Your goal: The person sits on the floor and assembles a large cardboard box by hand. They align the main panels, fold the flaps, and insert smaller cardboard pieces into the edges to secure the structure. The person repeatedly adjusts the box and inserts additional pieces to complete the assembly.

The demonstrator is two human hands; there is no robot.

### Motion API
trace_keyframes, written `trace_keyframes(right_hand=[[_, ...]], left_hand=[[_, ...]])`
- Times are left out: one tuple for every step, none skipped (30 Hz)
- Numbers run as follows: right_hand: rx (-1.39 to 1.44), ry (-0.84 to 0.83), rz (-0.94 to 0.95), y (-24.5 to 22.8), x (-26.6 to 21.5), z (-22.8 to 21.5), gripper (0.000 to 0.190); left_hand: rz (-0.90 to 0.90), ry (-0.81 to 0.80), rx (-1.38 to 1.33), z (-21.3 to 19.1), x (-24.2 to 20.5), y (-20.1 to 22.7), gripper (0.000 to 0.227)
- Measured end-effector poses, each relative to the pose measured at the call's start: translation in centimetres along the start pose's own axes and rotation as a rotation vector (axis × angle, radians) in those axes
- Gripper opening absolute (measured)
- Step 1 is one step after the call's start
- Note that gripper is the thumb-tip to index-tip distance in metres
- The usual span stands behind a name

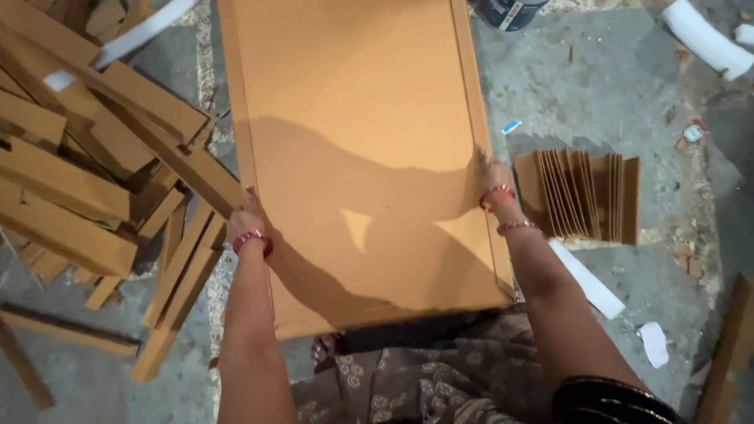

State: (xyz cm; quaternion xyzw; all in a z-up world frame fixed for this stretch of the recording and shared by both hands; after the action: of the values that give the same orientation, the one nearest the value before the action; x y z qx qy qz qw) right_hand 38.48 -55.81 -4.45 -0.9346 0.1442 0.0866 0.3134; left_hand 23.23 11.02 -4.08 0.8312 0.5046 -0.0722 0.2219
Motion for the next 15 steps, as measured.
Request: trace_keyframes(right_hand=[[0.006,-0.01,-0.035,-0.9,1.6,0.3,0.074],[-0.001,0.0,-0.04,-1.8,3.3,0.4,0.073],[-0.007,0.01,-0.046,-2.7,4.8,0.5,0.073],[-0.015,0.022,-0.052,-3.4,6.1,0.4,0.073],[0.028,0.023,-0.005,-3.8,7.0,0.4,0.072],[0.074,0.028,0.038,-4.4,8.0,0.3,0.072],[0.121,0.033,0.082,-5.0,8.8,0.1,0.072],[0.106,0.037,0.082,-6.1,9.5,-0.2,0.073],[0.09,0.043,0.082,-7.0,10.1,-0.6,0.073],[0.075,0.047,0.082,-7.9,10.5,-0.7,0.074],[0.093,0.063,0.069,-8.6,10.6,-0.9,0.074],[0.11,0.078,0.053,-9.3,10.8,-1.0,0.073],[0.128,0.093,0.036,-9.8,11.2,-1.1,0.073],[0.1,0.102,0.024,-10.0,11.3,-1.0,0.075],[0.072,0.112,0.012,-10.0,11.7,-1.1,0.077]], left_hand=[[0.035,0.017,0.023,-0.1,1.1,1.6,0.096],[0.072,0.033,0.043,-0.3,2.2,3.5,0.1],[0.014,-0.018,0.059,-0.2,3.4,4.8,0.102],[-0.044,-0.071,0.073,0.0,4.7,6.2,0.105],[-0.101,-0.123,0.087,0.3,5.6,7.3,0.107],[-0.069,-0.087,0.057,0.1,6.4,9.0,0.107],[-0.037,-0.052,0.027,0.0,6.9,10.5,0.106],[-0.006,-0.015,-0.006,-0.2,7.3,11.9,0.106],[0.028,0.035,-0.068,-0.6,7.7,13.4,0.101],[0.06,0.086,-0.129,-1.0,7.8,14.7,0.096],[0.092,0.138,-0.19,-1.7,7.8,15.7,0.092],[0.082,0.091,-0.115,-1.6,7.8,16.4,0.093],[0.071,0.044,-0.04,-1.4,7.7,17.1,0.094],[0.056,-0.005,0.041,-1.3,7.6,17.1,0.095],[0.098,0.043,0.008,-1.9,7.5,17.4,0.092]])
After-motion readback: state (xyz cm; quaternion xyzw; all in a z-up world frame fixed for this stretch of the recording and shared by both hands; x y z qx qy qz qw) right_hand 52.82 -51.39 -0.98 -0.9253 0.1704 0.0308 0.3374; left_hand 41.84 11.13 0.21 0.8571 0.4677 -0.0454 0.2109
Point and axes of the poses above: each hand's wrist, its own x-axis towards the middle knuckle, its own z-axis out of the palm, y = z × x, the point moved 8 cm from there along x, towards the middle knuckle, and after that the axes turned 8 degrees about -z, right-handed, at the moved point
